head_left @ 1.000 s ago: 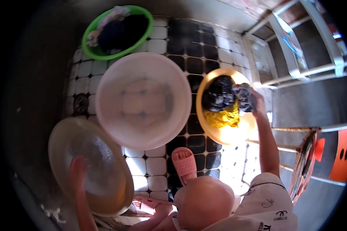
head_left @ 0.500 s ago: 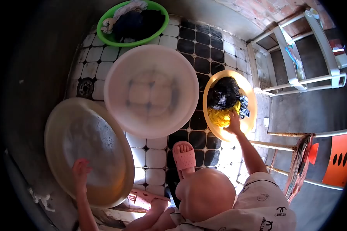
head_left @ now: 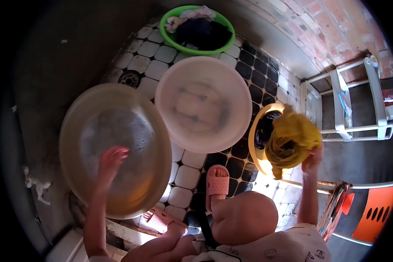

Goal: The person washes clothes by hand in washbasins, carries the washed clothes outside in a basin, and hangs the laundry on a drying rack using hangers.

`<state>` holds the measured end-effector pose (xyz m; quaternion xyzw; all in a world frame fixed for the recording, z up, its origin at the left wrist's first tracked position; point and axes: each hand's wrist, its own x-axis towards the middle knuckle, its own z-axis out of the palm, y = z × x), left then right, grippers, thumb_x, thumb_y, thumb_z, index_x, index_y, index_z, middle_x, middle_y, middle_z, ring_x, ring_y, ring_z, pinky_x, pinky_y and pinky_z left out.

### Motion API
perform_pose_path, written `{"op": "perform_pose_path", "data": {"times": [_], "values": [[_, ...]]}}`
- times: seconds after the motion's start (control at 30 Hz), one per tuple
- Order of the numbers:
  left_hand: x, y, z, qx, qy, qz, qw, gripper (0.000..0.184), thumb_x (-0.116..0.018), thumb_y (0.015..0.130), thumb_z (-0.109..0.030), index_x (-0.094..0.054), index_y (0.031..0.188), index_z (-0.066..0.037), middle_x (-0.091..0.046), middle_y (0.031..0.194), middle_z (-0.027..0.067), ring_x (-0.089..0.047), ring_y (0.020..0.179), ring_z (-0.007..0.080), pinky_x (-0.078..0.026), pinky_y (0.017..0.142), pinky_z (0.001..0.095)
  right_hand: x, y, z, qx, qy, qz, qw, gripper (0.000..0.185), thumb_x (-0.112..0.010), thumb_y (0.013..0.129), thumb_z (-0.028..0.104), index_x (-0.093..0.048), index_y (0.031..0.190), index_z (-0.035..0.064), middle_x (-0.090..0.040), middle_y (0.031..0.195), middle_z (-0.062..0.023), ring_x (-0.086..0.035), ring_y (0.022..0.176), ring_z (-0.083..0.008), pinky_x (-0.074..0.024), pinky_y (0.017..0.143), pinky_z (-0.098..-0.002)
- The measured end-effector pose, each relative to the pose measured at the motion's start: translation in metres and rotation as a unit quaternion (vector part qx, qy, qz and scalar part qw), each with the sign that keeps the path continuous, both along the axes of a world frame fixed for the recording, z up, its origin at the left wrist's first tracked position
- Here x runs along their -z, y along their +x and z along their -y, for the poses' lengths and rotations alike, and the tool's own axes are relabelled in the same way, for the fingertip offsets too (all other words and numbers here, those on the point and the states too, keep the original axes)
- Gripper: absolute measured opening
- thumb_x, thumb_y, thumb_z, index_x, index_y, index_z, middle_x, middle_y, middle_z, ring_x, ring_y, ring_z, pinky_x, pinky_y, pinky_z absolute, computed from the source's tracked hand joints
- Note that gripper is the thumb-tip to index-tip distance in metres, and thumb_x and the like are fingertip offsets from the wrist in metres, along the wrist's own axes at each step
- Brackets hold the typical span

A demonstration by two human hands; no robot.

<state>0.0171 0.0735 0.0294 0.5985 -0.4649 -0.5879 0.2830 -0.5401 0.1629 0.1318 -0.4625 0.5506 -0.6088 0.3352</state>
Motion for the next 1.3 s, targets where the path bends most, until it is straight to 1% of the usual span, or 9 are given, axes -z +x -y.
{"op": "perform_pose_path", "data": {"times": [0.27, 0.4, 0.53, 0.63, 0.77, 0.9, 1.1, 1.2, 1.3], "values": [[-0.084, -0.079, 0.011, 0.056, -0.189, -0.242, 0.95, 0.099, -0.081, 0.056, -0.014, -0.02, 0.134, -0.007, -0.028, 0.135, 0.007, -0.027, 0.124, 0.0191, -0.025, 0.1, 0.0322, -0.08, 0.248, 0.125, -0.402, 0.153, 0.293, 0.854, 0.062, -0.059, 0.071, 0.012, -0.033, 0.126, 0.0007, -0.044, 0.121, -0.0145, -0.044, 0.112, -0.0245, -0.0371, 0.094, -0.0373], [-0.057, -0.033, -0.026, -0.29, -0.056, -0.386, 0.874, 0.051, -0.062, 0.073, -0.003, -0.039, 0.119, -0.002, -0.053, 0.105, 0.0056, -0.053, 0.095, 0.0163, -0.045, 0.08, 0.0272, -0.051, 0.373, 0.168, -0.543, 0.11, -0.012, 0.832, 0.069, -0.072, 0.066, 0.025, -0.039, 0.117, -0.0068, -0.055, 0.104, -0.0129, -0.053, 0.096, -0.0149, -0.0438, 0.082, -0.0305], [0.017, 0.052, -0.06, -0.422, -0.007, -0.086, 0.902, 0.038, -0.052, 0.076, -0.002, -0.042, 0.112, 0.0, -0.057, 0.093, 0.0101, -0.056, 0.086, 0.0173, -0.045, 0.076, 0.0275, 0.066, 0.422, 0.211, -0.528, 0.07, -0.316, 0.786, 0.044, -0.066, 0.073, 0.03, -0.055, 0.098, -0.0041, -0.061, 0.069, -0.0161, -0.062, 0.07, -0.0199, -0.0494, 0.066, -0.0327], [0.084, 0.101, -0.078, -0.417, -0.101, 0.172, 0.887, 0.041, -0.055, 0.076, -0.011, -0.042, 0.113, -0.001, -0.056, 0.098, 0.0152, -0.056, 0.088, 0.022, -0.044, 0.078, 0.0308, 0.111, 0.446, 0.213, -0.557, 0.089, -0.534, 0.63, 0.043, -0.061, 0.077, 0.031, -0.052, 0.112, 0.0072, -0.06, 0.094, -0.0173, -0.059, 0.091, -0.0255, -0.0473, 0.076, -0.0356], [0.116, 0.1, -0.058, -0.231, -0.116, 0.4, 0.879, 0.063, -0.062, 0.071, -0.027, -0.035, 0.125, -0.009, -0.039, 0.124, 0.019, -0.04, 0.11, 0.0377, -0.032, 0.093, 0.0464, 0.216, 0.481, 0.178, -0.421, 0.136, -0.512, 0.737, 0.053, -0.05, 0.082, 0.037, -0.038, 0.129, 0.015, -0.027, 0.136, -0.016, -0.025, 0.124, -0.036, -0.0244, 0.095, -0.0571], [0.088, 0.053, -0.027, 0.106, 0.092, 0.554, 0.821, 0.073, -0.065, 0.067, -0.032, -0.033, 0.131, -0.017, -0.022, 0.138, 0.0155, -0.022, 0.119, 0.0479, -0.018, 0.099, 0.0567, 0.277, 0.499, 0.126, -0.46, 0.009, -0.61, 0.646, 0.059, -0.043, 0.084, 0.043, -0.034, 0.13, 0.006, -0.028, 0.135, -0.018, -0.024, 0.124, -0.0386, -0.0175, 0.096, -0.0593], [0.153, 0.156, -0.02, -0.005, 0.077, 0.286, 0.955, 0.067, -0.068, 0.064, -0.028, -0.043, 0.125, -0.012, -0.033, 0.131, 0.0197, -0.032, 0.118, 0.0397, -0.025, 0.1, 0.0409, 0.297, 0.489, 0.162, -0.32, -0.012, -0.75, 0.579, 0.05, -0.046, 0.083, 0.033, -0.042, 0.121, 0.0011, -0.041, 0.125, -0.0195, -0.041, 0.111, -0.0348, -0.0323, 0.091, -0.0447], [0.176, 0.166, -0.033, -0.501, 0.017, -0.165, 0.85, 0.071, -0.066, 0.069, -0.027, -0.035, 0.128, -0.003, -0.038, 0.125, 0.0237, -0.038, 0.115, 0.0352, -0.03, 0.098, 0.0352, 0.276, 0.494, 0.177, -0.292, 0.051, -0.679, 0.672, 0.042, -0.051, 0.081, 0.026, -0.049, 0.114, -0.0009, -0.051, 0.112, -0.019, -0.053, 0.097, -0.0274, -0.0407, 0.08, -0.0378], [0.134, 0.111, -0.024, -0.402, -0.012, 0.403, 0.822, 0.07, -0.066, 0.072, -0.028, -0.033, 0.126, 0.004, -0.04, 0.123, 0.0249, -0.042, 0.113, 0.0319, -0.03, 0.098, 0.037, 0.216, 0.485, 0.183, -0.442, 0.144, -0.367, 0.806, 0.031, -0.057, 0.078, 0.023, -0.057, 0.097, -0.0025, -0.06, 0.084, -0.0124, -0.058, 0.071, -0.0174, -0.0449, 0.062, -0.0312]]}}
